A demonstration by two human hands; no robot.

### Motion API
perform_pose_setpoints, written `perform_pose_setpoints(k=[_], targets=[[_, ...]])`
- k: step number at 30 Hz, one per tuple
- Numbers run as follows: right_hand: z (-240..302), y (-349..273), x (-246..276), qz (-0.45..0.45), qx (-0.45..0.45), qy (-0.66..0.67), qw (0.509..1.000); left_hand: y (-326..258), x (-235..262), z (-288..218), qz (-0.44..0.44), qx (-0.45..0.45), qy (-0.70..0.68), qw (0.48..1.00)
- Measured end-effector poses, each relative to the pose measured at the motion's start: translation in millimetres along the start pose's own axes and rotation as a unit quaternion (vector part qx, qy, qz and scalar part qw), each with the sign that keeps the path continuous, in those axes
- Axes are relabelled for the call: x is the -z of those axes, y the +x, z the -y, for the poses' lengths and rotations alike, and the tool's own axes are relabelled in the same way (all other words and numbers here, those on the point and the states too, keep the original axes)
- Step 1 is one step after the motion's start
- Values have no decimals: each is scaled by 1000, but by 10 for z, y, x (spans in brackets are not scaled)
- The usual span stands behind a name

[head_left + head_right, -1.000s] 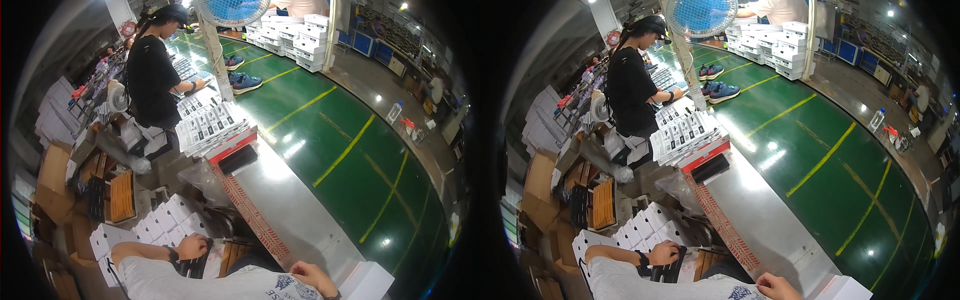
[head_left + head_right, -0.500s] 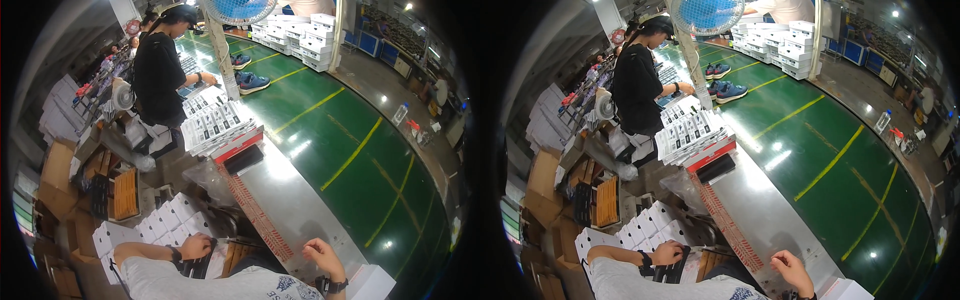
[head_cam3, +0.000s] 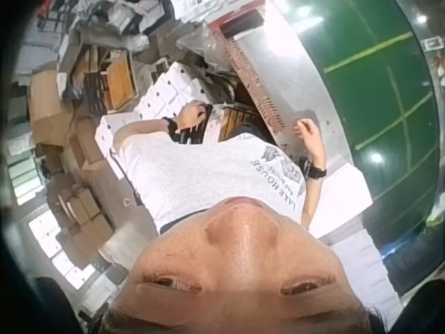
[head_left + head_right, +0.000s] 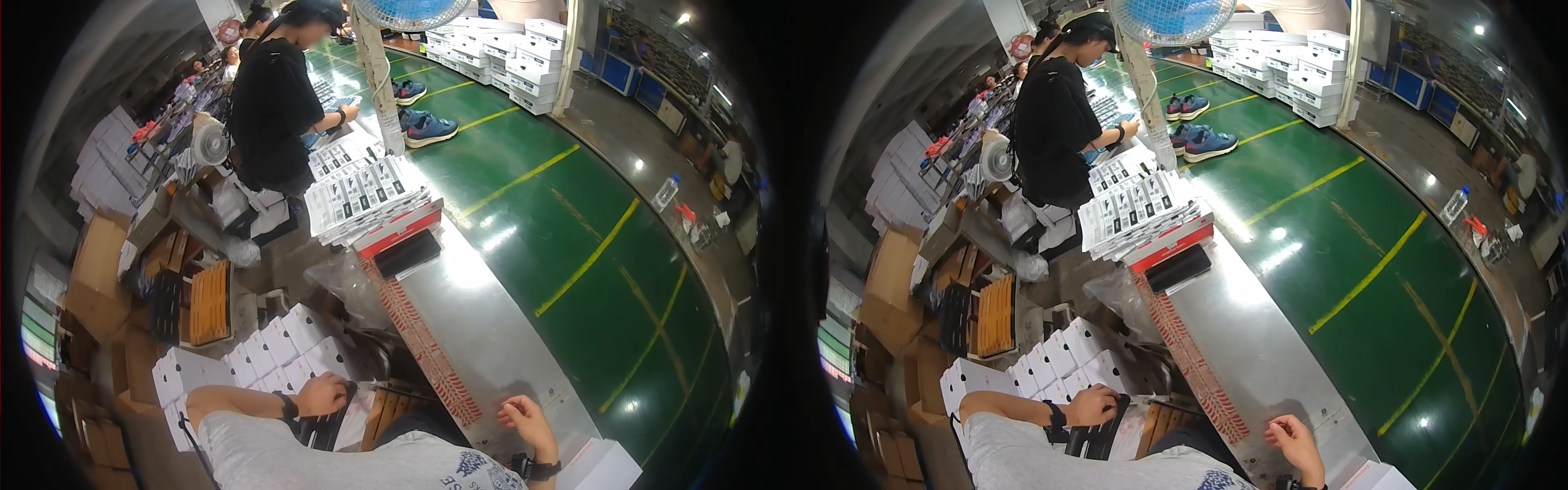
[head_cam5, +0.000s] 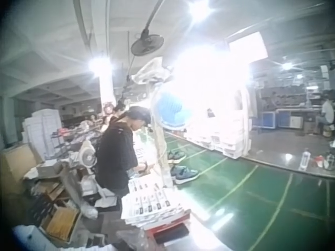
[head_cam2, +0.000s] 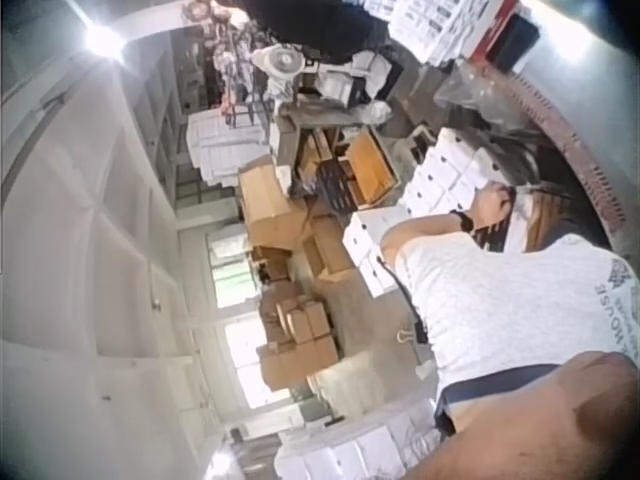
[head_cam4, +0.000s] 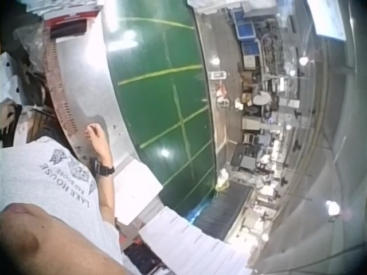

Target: Carry shoe boxes from one area to another and place them on a table in a manufacturing facility.

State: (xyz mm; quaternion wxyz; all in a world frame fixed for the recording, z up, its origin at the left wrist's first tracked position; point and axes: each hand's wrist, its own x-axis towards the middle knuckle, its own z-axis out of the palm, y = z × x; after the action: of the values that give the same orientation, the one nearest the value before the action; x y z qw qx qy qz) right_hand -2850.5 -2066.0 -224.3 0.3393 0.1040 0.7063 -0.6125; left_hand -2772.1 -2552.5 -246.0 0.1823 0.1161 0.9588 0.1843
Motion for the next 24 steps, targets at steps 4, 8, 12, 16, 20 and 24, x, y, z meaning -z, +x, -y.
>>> perform_pose_setpoints(k=[4, 8, 12, 16, 20, 24], targets=[[-129, 38, -15, -15, -12, 24, 1000, 18, 8, -10, -5, 0, -2, 1000], [-247, 83, 24, -23, -12, 85, 996, 14, 16, -14, -6, -7, 7, 1000], [-264, 110, 50, -20, -7, 96, 995, 4, 15, -19, -10, -4, 6, 1000], [-290, 127, 54, -22, -12, 101, 995, 11, 24, -21, -7, -1, -1, 1000], [-334, 140, 63, -16, -12, 112, 993, 24, 31, -16, 2, 1, -2, 1000], [-325, 139, 60, -21, -13, 106, 994, 25, 39, -31, 5, 4, 3, 1000]])
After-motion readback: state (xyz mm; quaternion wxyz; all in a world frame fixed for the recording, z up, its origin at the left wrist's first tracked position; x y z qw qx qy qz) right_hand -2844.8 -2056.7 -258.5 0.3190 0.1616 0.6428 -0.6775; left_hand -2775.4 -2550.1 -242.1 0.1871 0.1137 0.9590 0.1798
